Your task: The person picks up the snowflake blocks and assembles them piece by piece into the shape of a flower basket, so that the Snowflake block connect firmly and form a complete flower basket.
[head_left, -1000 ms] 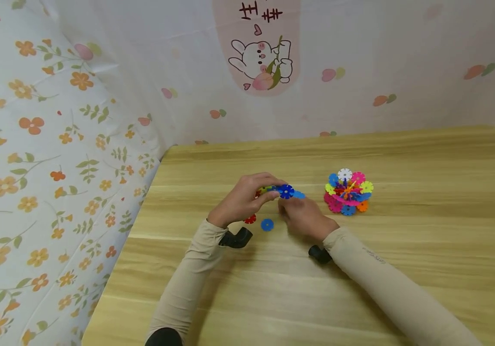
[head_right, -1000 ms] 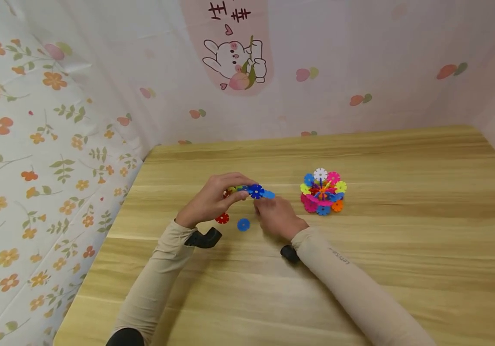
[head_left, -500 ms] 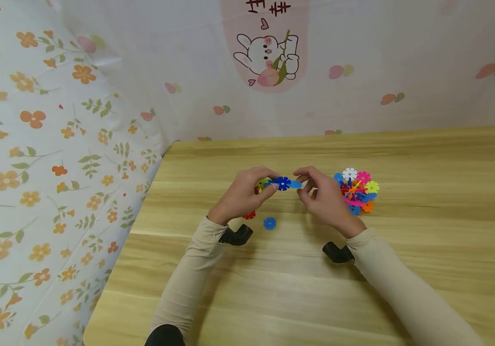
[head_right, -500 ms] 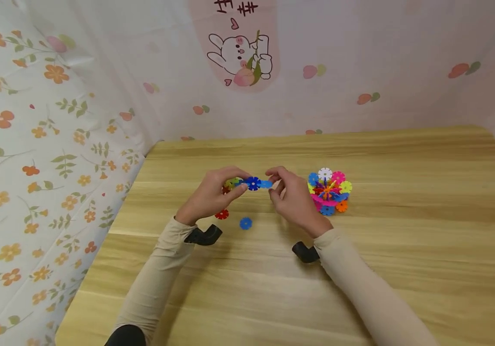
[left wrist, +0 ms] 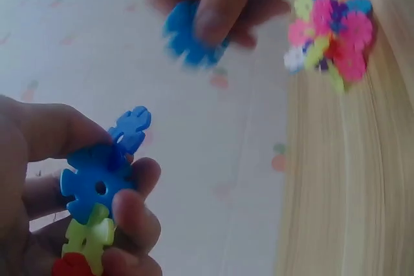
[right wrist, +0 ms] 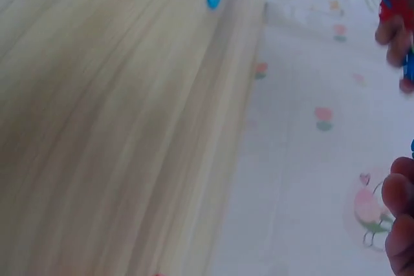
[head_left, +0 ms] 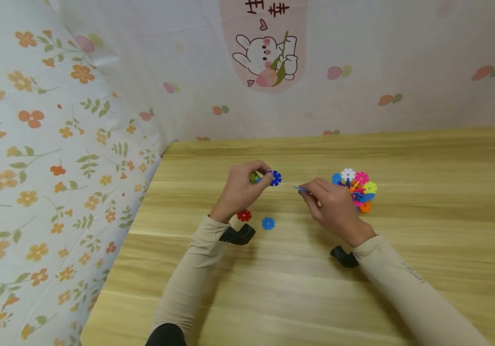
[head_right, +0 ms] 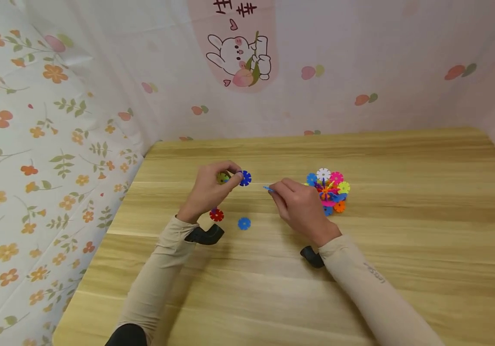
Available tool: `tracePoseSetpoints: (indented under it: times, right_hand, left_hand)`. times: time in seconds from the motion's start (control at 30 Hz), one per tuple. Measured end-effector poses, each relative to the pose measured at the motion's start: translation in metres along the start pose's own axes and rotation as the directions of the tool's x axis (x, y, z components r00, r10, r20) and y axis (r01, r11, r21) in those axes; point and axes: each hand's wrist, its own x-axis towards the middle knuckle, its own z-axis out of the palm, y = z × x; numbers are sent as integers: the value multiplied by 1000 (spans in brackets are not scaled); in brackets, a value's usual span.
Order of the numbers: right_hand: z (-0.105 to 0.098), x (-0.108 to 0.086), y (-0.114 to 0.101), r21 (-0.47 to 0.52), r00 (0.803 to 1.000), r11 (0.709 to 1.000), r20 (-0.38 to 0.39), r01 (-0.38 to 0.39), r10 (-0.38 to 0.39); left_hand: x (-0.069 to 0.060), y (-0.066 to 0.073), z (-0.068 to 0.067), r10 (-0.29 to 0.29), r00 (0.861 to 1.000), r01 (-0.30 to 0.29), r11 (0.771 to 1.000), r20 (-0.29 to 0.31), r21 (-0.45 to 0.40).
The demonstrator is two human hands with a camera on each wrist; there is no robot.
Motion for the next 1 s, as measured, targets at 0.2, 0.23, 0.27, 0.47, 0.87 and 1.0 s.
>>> tracePoseSetpoints:
  times: [0.2,0.23,0.27,0.47,0.87,1.0]
  right_hand:
    - [6,5,-6,-21,999,999,-28,33,-34]
    - [7,5,-6,-31,998,999,-36,42,-43]
    - [7,5,-7,-47,998,998,-45,51,-53]
    - [11,6,-10,-134,986,985,-112,111,-126]
    - [47,2,-22,-64,715,949,642,-310,277]
    - [63,2,-33,-140,690,976,690,-167,217]
  left_hand:
    - [2,10,14,45,999,-44,998,8,-50]
    - [2,11,17,54,999,-54,997,-3,-55]
    - [2,11,19,64,998,-65,996,-13,-55]
    - [1,14,29,118,992,-119,992,-48,-33]
    - [10,12,2,18,995,-16,1000,103,-19]
    - [13,14,2,14,982,-12,1000,186,-17]
